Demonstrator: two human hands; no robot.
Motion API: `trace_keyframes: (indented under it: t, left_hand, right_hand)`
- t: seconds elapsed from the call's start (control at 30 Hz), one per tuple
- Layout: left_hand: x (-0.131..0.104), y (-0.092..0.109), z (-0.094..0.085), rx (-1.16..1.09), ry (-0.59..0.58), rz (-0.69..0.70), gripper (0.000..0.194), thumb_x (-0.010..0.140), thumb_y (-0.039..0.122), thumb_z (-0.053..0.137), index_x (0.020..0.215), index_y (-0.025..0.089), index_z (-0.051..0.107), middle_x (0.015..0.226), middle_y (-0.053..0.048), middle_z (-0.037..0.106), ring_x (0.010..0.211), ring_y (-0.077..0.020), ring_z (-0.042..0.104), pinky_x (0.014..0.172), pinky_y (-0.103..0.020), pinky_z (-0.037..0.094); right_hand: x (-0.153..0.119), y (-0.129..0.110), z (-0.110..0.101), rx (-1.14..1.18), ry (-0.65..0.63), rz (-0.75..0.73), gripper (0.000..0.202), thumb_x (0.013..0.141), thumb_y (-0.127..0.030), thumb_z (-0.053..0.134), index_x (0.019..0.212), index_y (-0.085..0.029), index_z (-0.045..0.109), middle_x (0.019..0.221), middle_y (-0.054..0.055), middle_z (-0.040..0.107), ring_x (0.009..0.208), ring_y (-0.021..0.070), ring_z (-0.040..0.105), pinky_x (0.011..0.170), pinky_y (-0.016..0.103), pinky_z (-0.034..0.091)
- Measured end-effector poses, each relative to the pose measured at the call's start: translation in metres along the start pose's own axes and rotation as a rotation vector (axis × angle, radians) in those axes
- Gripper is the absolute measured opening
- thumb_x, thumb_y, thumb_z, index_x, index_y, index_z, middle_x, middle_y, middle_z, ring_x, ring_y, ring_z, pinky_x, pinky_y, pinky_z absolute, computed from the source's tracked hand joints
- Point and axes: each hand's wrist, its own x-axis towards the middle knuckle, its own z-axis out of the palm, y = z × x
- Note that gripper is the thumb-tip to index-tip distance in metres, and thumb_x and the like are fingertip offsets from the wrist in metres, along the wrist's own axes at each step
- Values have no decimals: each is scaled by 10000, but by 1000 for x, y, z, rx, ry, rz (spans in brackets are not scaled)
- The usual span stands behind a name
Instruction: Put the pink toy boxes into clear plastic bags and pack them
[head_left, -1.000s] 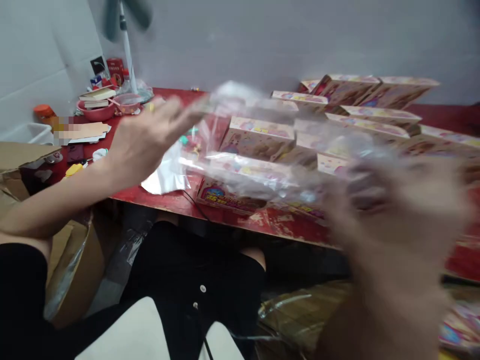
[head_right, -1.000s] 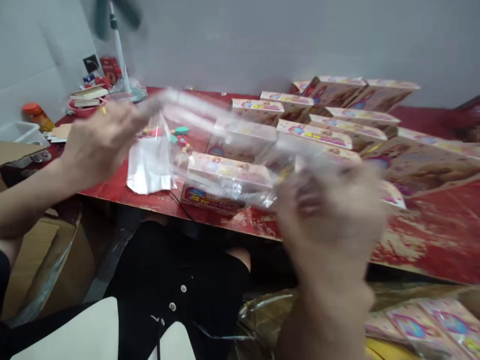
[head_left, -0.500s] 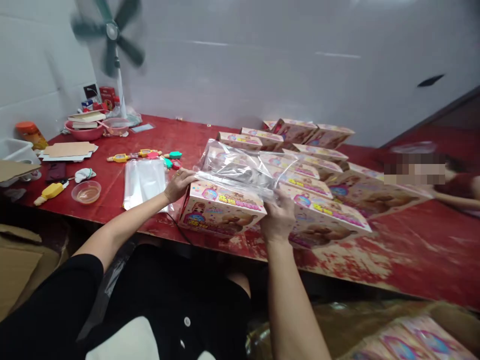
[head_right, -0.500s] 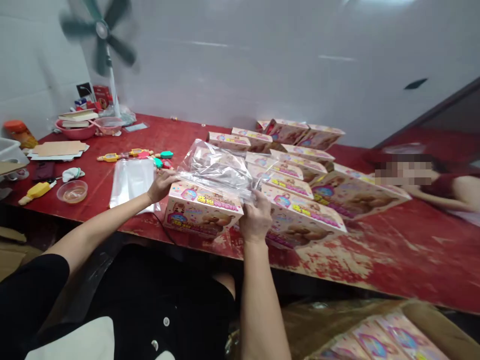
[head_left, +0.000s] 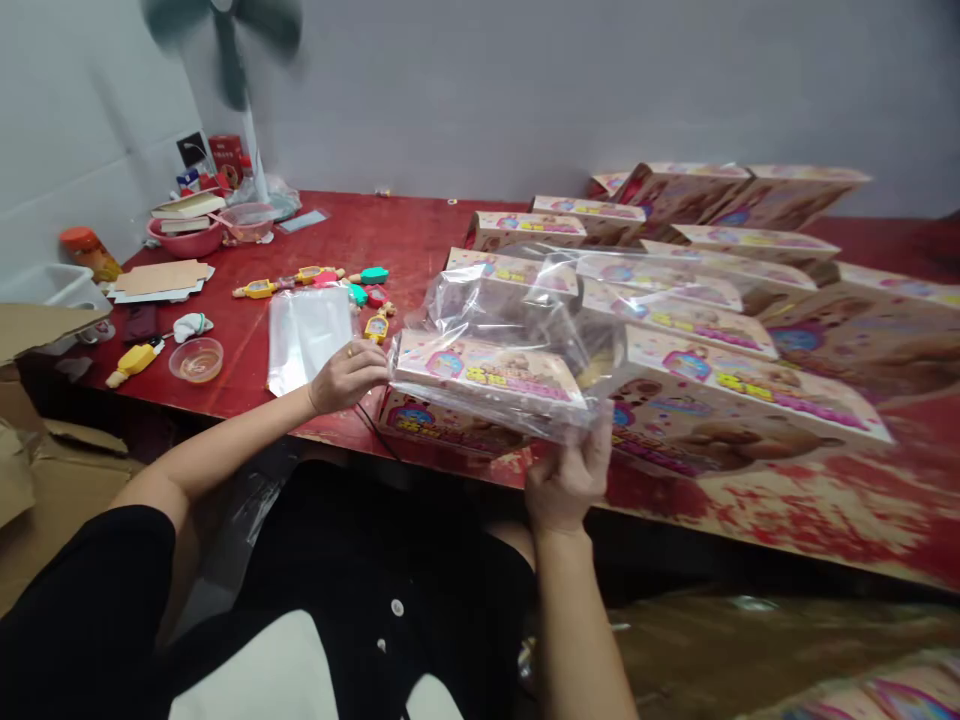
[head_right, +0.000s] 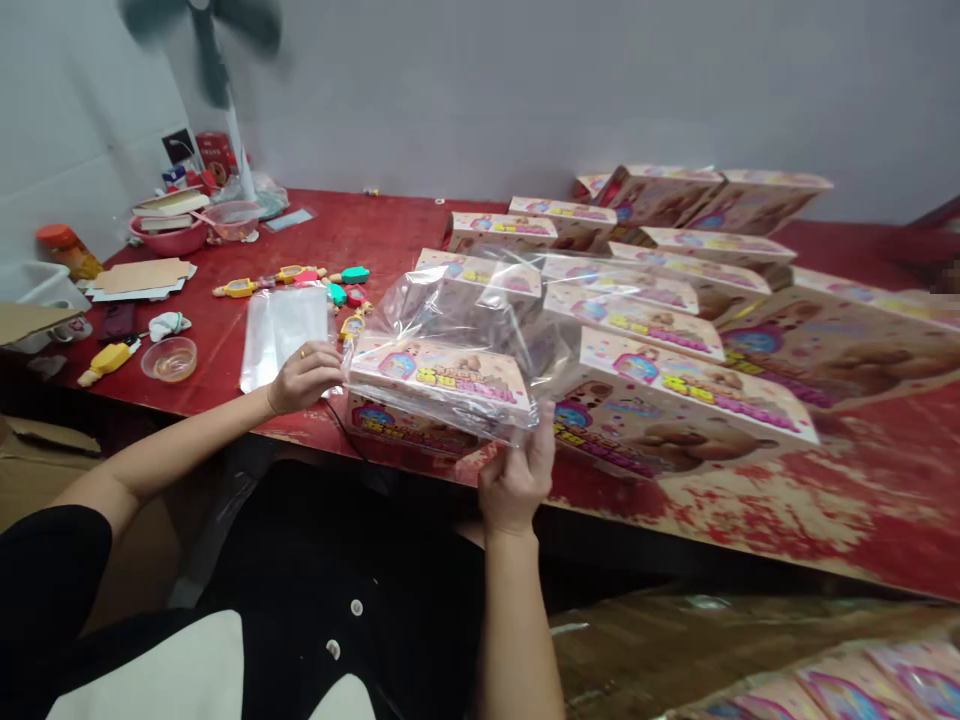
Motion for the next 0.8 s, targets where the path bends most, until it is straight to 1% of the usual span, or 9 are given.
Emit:
trace_keyframes:
  t: [0.1,0.2,0.27,0.33,0.37,0.43,0.53,0.6,0.8]
  left_hand:
    - [-22,3,7,3,-109,-93,224,1023,232,489,956,220,702,915,-75,734,937,-188,675,908,-387,519]
    - [-29,11,17,-190,-99,-390,258,1015,338,504,918,194,695,869,-90,709,852,-186,650,851,-368,519]
    - [-20,19,24,-409,41,-712,251,952,420,614,1020,186,675,931,-84,689,886,-178,644,859,-341,525]
    - [-4,25,29,-635,209,-1069,344,902,473,674,1089,187,640,977,-63,659,883,-155,637,805,-291,532]
    - [6,26,32,-725,261,-1224,355,897,492,675,1066,182,636,954,-48,643,840,-137,628,747,-258,523]
    - [23,28,34,-840,275,-1437,355,888,510,689,916,160,635,834,-16,607,707,-96,582,627,-202,466]
    - [40,27,35,-897,254,-1561,385,842,467,766,740,138,595,669,16,553,568,-62,506,544,-177,390]
    - [46,26,36,-898,286,-1589,397,842,451,774,705,145,563,600,32,519,519,-62,486,516,-179,373]
    - [52,20,51,-825,476,-1624,471,881,495,723,645,186,458,475,87,357,385,-45,318,431,-190,237]
  right_hand:
    - [-24,-2,11,69,-135,197,409,870,-214,509,1210,-72,685,1565,246,420,1479,378,403,1194,530,419]
    - [-35,-8,3,195,-191,226,345,834,-247,535,1091,-111,721,1593,209,391,1502,379,363,1206,543,394]
    - [-33,-12,-7,275,-15,302,311,815,-243,531,1028,-149,737,1594,156,401,1484,360,399,1200,539,402]
    - [-22,-11,-14,412,218,566,250,786,-261,554,952,-185,725,1492,114,506,1390,311,516,1147,503,470]
    - [-14,-9,-14,501,274,725,224,772,-288,577,928,-194,706,1397,106,571,1302,290,586,1085,491,523]
    - [9,-2,-7,691,196,964,237,724,-356,650,905,-203,664,1171,90,662,1087,261,683,903,455,614]
    - [44,7,9,928,-113,1071,320,639,-346,751,907,-212,640,952,53,695,861,226,710,680,360,633]
    - [64,9,17,1025,-223,1098,342,601,-292,778,906,-222,641,886,25,696,797,201,702,632,312,621]
    - [93,5,34,1074,-245,1083,271,682,-327,781,906,-228,664,773,10,692,682,183,679,603,316,617]
